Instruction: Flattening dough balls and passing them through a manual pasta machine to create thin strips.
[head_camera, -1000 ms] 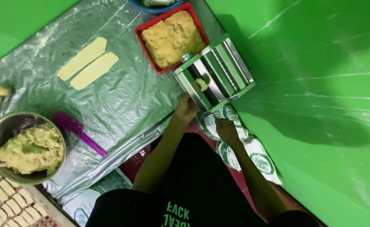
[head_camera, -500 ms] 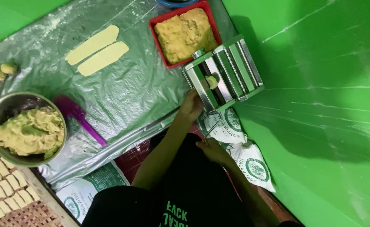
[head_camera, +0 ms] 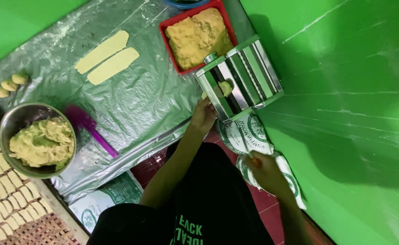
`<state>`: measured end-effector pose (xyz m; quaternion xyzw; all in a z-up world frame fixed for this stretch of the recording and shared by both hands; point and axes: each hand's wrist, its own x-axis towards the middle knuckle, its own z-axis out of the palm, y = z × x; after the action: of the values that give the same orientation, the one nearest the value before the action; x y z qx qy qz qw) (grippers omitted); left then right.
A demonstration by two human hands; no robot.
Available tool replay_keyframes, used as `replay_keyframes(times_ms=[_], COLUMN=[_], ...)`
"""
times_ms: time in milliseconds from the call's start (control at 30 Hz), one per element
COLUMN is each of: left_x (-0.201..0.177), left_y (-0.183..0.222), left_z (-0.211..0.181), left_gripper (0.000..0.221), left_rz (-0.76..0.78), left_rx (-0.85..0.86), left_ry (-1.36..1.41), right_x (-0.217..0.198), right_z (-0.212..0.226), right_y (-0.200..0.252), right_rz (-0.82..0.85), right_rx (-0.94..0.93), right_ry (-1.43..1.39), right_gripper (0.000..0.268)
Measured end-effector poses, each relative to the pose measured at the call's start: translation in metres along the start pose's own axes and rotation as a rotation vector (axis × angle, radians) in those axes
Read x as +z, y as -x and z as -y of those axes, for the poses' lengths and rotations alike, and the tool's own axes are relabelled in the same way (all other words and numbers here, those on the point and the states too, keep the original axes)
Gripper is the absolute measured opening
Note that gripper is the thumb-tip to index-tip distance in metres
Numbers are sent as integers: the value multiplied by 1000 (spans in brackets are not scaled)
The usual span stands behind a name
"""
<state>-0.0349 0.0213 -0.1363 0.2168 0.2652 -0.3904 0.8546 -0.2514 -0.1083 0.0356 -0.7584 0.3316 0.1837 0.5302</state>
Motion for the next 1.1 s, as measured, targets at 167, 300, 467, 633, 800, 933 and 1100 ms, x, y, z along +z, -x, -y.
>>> replay_keyframes(times_ms=[167, 300, 467, 633, 800, 933, 1100], left_x=[26, -9, -3, -5, 2, -13, -32], left_y=[20, 3, 15, 14, 17, 13, 12], left_z=[-7, 4, -3, -9, -18, -21, -17], left_gripper=[8, 19, 15, 21, 16, 14, 19], left_rz=[-1, -21, -89, -97, -150, -167, -149], left_rx=[59, 79, 43, 32, -3, 7, 25], left_ry=[-69, -90, -77, -68, -48, -28, -52], right_x=[-27, -41, -41, -33, 0, 30, 68], right_z=[3, -19, -7, -66, -129, -150, -129], right_y=[-15, -43, -67, -110, -153, -174, -147], right_rz=[-258, -458, -402, -360, -165, -121, 25], right_rx=[-26, -105, 50, 69, 5, 20, -8], right_ry=[177, 383, 426, 471, 461, 466, 315], right_gripper=[38, 38, 32, 31, 40, 43, 49])
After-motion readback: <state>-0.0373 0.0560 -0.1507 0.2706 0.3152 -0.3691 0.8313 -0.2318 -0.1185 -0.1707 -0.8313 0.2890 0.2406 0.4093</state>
